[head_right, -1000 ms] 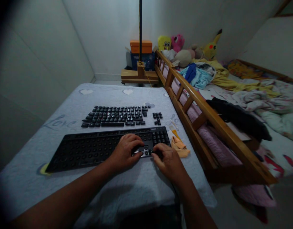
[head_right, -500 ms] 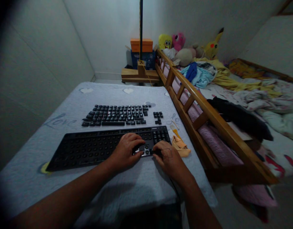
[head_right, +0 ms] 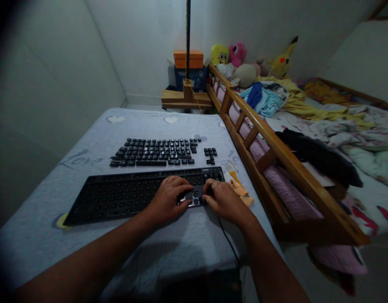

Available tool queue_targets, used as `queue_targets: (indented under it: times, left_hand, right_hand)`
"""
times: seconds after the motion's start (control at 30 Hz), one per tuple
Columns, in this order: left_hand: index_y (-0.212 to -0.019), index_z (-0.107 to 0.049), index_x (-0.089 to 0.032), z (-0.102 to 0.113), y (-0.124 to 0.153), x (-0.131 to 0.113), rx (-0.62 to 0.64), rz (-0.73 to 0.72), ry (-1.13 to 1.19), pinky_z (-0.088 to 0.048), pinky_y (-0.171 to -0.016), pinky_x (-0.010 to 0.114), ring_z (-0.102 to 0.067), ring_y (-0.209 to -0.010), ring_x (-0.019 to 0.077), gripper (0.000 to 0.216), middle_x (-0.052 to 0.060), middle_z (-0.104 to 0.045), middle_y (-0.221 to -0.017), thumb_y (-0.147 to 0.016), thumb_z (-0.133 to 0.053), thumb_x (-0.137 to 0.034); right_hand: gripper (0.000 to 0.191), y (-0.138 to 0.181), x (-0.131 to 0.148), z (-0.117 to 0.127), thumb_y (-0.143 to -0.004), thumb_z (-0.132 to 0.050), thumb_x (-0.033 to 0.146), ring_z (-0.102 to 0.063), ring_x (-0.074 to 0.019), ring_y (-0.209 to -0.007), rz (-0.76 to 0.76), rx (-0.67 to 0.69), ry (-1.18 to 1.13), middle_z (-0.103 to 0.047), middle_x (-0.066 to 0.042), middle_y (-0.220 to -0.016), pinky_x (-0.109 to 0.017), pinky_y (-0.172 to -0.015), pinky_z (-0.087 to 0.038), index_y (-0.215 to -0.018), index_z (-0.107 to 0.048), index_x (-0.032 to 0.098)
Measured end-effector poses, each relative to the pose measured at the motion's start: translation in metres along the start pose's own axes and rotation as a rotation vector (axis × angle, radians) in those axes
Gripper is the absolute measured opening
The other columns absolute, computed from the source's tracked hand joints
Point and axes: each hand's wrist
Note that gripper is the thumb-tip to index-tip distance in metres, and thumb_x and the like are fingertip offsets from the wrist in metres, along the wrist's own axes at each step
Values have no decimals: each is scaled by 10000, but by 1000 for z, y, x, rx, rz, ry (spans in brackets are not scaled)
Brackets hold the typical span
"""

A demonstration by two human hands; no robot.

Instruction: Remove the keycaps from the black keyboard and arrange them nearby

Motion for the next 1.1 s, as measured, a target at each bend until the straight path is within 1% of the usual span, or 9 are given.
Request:
queue_targets:
  times: [0.13, 0.27, 0.37, 0.5, 0.67, 0.83, 0.97, 1.03, 1.1]
  left_hand:
    - [-1066, -689, -209, 0, 0, 0, -8, -6, 3, -398, -982, 477, -558, -1060, 262, 309, 59, -671, -1070, -758, -688, -195]
    - [-1079, -681, -219, 0, 1, 0, -8, -21, 7, -391, -991, 484, -552, -1071, 267, 309, 62, -660, -1083, -771, -678, -206]
    - [-1090, -678, -222, 1, 3, -1, -18, -28, 7, -379, -1000, 496, -541, -1087, 278, 314, 71, -648, -1099, -781, -698, -279]
    - [-1049, -690, -223, 3, 3, -1, -39, -57, 38, -375, -993, 486, -539, -1072, 270, 314, 65, -648, -1071, -784, -726, -386]
    - [-944, -709, -216, 2, 2, -2, -86, -57, 58, -382, -969, 474, -554, -1002, 250, 185, 50, -666, -979, -788, -720, -315]
    - [-890, -710, -218, 3, 2, -4, -131, -49, 68, -385, -980, 475, -558, -984, 241, 107, 42, -668, -938, -787, -697, -244]
    - [-886, -697, -214, 5, 2, -4, -164, -45, 86, -377, -1000, 480, -560, -985, 238, 97, 41, -668, -938, -793, -690, -244]
    - [-889, -692, -214, 5, 2, -4, -172, -39, 96, -379, -996, 474, -560, -978, 233, 96, 38, -666, -938, -796, -687, -238]
    - [-894, -690, -219, 5, 2, -3, -173, -30, 104, -384, -989, 470, -560, -975, 233, 95, 38, -666, -940, -801, -685, -239]
  right_hand:
    - [44, -2, -1, 5, -821, -594, 150, -613, -152, -708, -11, 12, -77, -656, -6, -767, -265, -672, -437, -838, -616, 184]
    - [30, 1, -2, 4, -829, -598, 193, -609, -153, -685, -22, -36, -124, -650, 3, -737, -265, -642, -424, -842, -625, 191]
    - [29, 2, 0, 0, -833, -588, 186, -598, -148, -668, -14, -71, -155, -648, 1, -738, -265, -635, -430, -834, -616, 191]
    - [38, 1, 5, -8, -839, -580, 166, -621, -160, -727, 14, -114, -183, -660, -17, -785, -272, -676, -452, -844, -611, 187]
    - [43, 0, 16, -13, -852, -585, 167, -638, -165, -766, 30, -159, -166, -679, -23, -816, -280, -711, -463, -849, -623, 187]
    - [39, -2, 20, -15, -843, -586, 177, -633, -161, -729, 21, -196, -174, -676, -19, -788, -271, -667, -461, -843, -623, 192]
    - [59, -3, 21, -18, -820, -564, 161, -597, -154, -661, -17, -300, -184, -632, -8, -713, -267, -628, -450, -790, -599, 197]
    - [76, -3, 21, -18, -813, -539, 148, -594, -167, -708, 4, -387, -185, -619, -22, -744, -289, -680, -464, -769, -575, 199]
    - [131, -3, 21, -18, -814, -495, 116, -603, -185, -826, 48, -424, -203, -626, -47, -852, -315, -772, -475, -732, -550, 202]
Point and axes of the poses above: each hand's wrist, its own y-axis away from the middle knuckle, its own z-axis out of the back of the hand, x = y × z
